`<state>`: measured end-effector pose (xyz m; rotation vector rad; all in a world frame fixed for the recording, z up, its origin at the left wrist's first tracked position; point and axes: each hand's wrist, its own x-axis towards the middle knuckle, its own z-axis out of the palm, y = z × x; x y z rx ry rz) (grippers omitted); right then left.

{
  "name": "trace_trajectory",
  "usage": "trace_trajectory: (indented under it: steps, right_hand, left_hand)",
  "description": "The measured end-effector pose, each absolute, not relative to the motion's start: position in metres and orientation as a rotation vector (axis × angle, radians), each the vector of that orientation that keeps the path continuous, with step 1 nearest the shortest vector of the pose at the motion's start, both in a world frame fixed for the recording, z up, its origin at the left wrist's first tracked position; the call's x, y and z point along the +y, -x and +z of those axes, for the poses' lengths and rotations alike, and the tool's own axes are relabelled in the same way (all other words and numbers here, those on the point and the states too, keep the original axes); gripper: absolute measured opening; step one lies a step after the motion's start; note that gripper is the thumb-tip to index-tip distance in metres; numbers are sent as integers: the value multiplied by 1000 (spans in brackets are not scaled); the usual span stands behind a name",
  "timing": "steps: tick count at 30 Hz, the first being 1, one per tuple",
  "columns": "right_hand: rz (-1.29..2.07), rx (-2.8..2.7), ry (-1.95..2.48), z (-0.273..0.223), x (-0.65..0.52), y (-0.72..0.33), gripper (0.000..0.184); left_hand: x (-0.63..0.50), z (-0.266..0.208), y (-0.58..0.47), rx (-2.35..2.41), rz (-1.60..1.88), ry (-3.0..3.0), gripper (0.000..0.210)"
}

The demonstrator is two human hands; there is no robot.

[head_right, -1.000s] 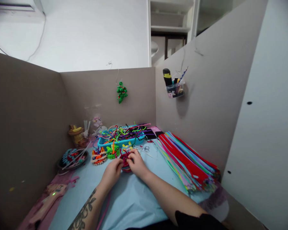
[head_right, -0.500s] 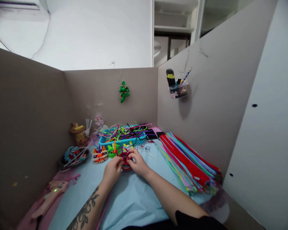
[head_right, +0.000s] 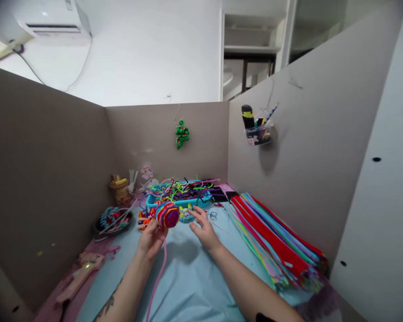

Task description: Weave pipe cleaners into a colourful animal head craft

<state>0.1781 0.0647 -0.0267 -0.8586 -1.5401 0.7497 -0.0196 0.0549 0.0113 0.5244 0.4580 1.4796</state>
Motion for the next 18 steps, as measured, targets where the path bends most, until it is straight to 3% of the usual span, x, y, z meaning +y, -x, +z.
trace_trajectory:
  steps: [9, 15, 18]
  right_hand:
    - [531, -1687, 790, -17, 51, -167, 40]
    - [600, -1692, 765, -11, 40, -158, 50]
    - [661, -1697, 781, -13, 42, -155, 36]
  left_hand:
    - [57, 13, 24, 393, 1408, -259, 17]
    - [55, 16, 23, 457, 1218, -291, 20]
    - [52, 17, 20, 471, 1161, -296, 20]
